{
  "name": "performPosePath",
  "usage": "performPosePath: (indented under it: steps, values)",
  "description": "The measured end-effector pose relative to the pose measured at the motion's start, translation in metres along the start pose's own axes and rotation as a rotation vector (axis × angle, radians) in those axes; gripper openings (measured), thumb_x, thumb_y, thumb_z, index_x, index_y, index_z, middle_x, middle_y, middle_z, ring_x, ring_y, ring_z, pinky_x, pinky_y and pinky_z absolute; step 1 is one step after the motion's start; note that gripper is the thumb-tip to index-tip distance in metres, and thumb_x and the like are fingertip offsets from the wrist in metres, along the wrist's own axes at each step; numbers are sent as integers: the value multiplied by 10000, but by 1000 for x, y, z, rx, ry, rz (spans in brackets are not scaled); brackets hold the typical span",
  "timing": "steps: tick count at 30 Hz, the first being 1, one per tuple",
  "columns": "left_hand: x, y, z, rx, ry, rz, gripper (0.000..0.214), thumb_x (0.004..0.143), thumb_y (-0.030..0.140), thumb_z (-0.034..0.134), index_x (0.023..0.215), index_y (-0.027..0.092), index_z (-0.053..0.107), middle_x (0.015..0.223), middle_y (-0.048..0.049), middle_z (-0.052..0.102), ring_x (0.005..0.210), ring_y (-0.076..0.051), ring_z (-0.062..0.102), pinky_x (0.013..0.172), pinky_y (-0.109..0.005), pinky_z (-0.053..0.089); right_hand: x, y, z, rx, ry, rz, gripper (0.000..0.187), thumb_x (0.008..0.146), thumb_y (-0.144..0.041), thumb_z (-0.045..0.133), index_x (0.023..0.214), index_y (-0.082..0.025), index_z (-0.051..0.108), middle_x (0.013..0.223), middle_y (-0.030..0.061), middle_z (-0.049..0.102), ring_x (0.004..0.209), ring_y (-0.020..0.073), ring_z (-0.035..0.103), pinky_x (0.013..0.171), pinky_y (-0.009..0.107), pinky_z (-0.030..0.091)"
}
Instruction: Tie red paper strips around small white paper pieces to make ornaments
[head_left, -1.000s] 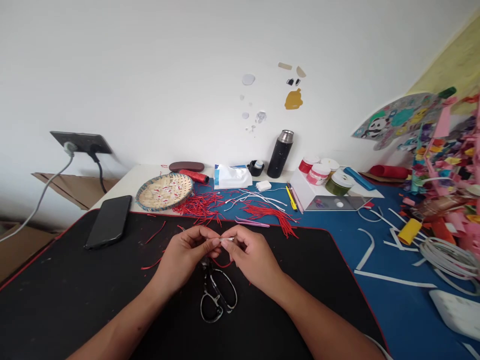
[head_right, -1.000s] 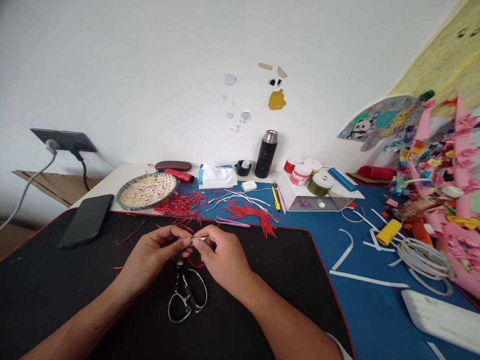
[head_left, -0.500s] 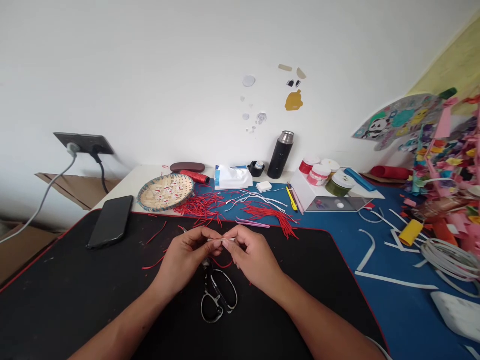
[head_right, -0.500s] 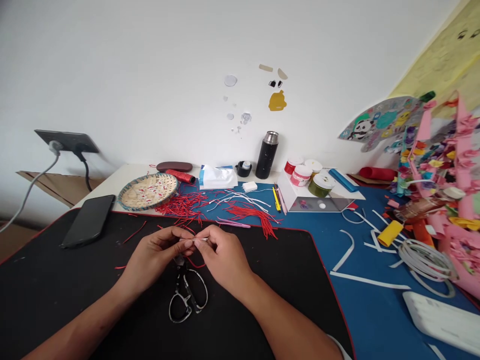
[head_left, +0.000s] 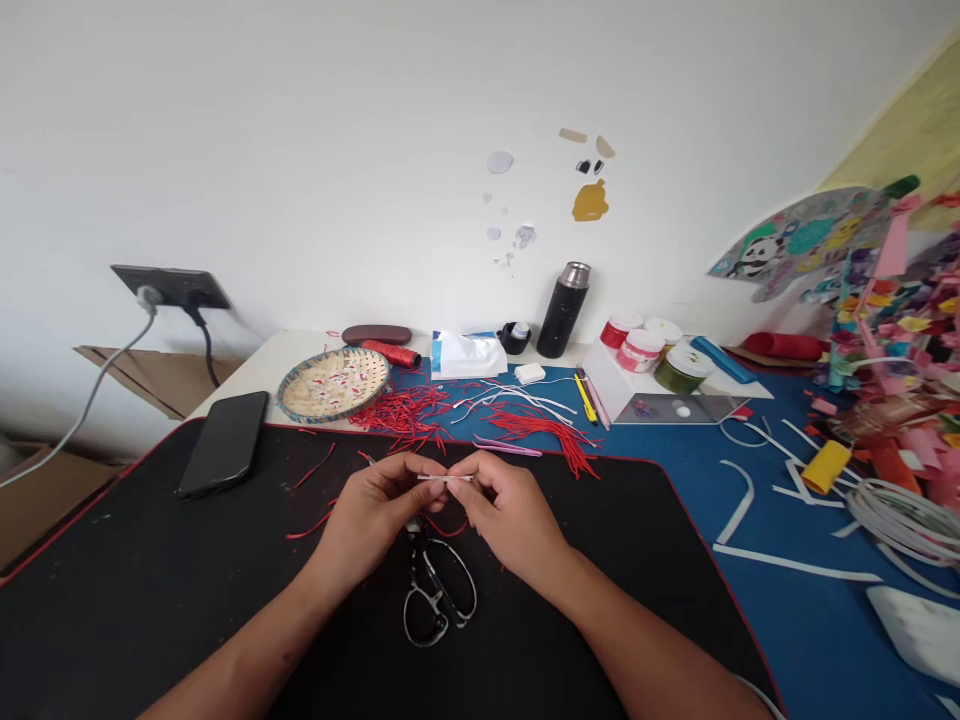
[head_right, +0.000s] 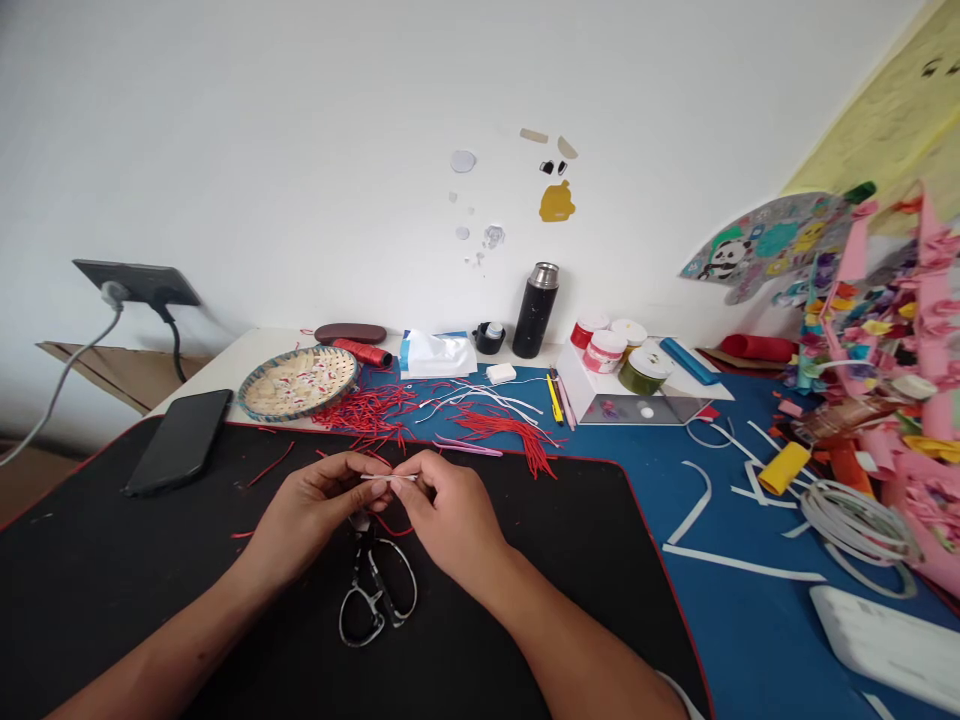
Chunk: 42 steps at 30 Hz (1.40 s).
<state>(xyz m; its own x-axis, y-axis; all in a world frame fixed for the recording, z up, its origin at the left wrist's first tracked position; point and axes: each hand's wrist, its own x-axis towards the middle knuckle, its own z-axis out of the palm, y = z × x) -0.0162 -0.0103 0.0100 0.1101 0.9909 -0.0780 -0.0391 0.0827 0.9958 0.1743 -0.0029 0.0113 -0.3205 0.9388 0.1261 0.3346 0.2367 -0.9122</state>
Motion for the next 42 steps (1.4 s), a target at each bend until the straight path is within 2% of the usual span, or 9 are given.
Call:
performPosePath:
  steps: [9,20,24,28,33,38,42]
  values:
    - [0,4,1,-59,6,-17,270,712,395,910,876,206,808,782,-23,805,719,-179,746,685,-260,595,0,-1,1,49,1,15,166,980,-319,607,972,-191,712,614,-42,582,533,109,509,533,231,355]
    - [0,2,-1,-69,59,-42,246,687,382,922,752,179,799,693,-30,784,644,-173,720,634,-255,587,0,1,3,118,-33,54,170,980,-334,605,966,-191,697,575,-53,571,500,107,513,529,232,365]
    - [3,-2,-3,-111,-9,-75,233,720,372,915,799,187,799,723,-24,787,663,-153,714,637,-225,560,0,0,2,84,-29,50,169,980,-329,605,967,-190,700,573,-55,565,497,107,508,523,232,353]
    - [4,-5,-4,-120,-20,-98,261,742,384,905,898,201,805,780,-27,796,713,-163,727,657,-228,549,1,-1,0,17,-5,25,157,983,-309,599,975,-197,708,603,-47,573,530,110,513,536,234,349]
    - [3,0,-3,-14,-1,-64,267,757,425,874,873,196,799,760,-35,788,706,-178,719,635,-241,536,2,1,0,-31,-13,16,152,982,-312,603,990,-212,717,661,-32,604,586,122,526,561,237,360]
    - [0,6,0,114,7,-1,256,771,438,832,857,199,797,757,-36,788,707,-184,711,643,-251,538,2,5,2,33,-76,70,170,992,-335,593,1032,-213,704,690,-29,626,580,116,545,561,228,382]
    - [-1,9,2,165,10,4,247,772,443,813,829,204,792,759,-34,783,700,-185,701,630,-251,535,3,8,2,96,-80,95,189,1005,-341,568,977,-194,683,650,-37,603,539,106,532,548,225,386]
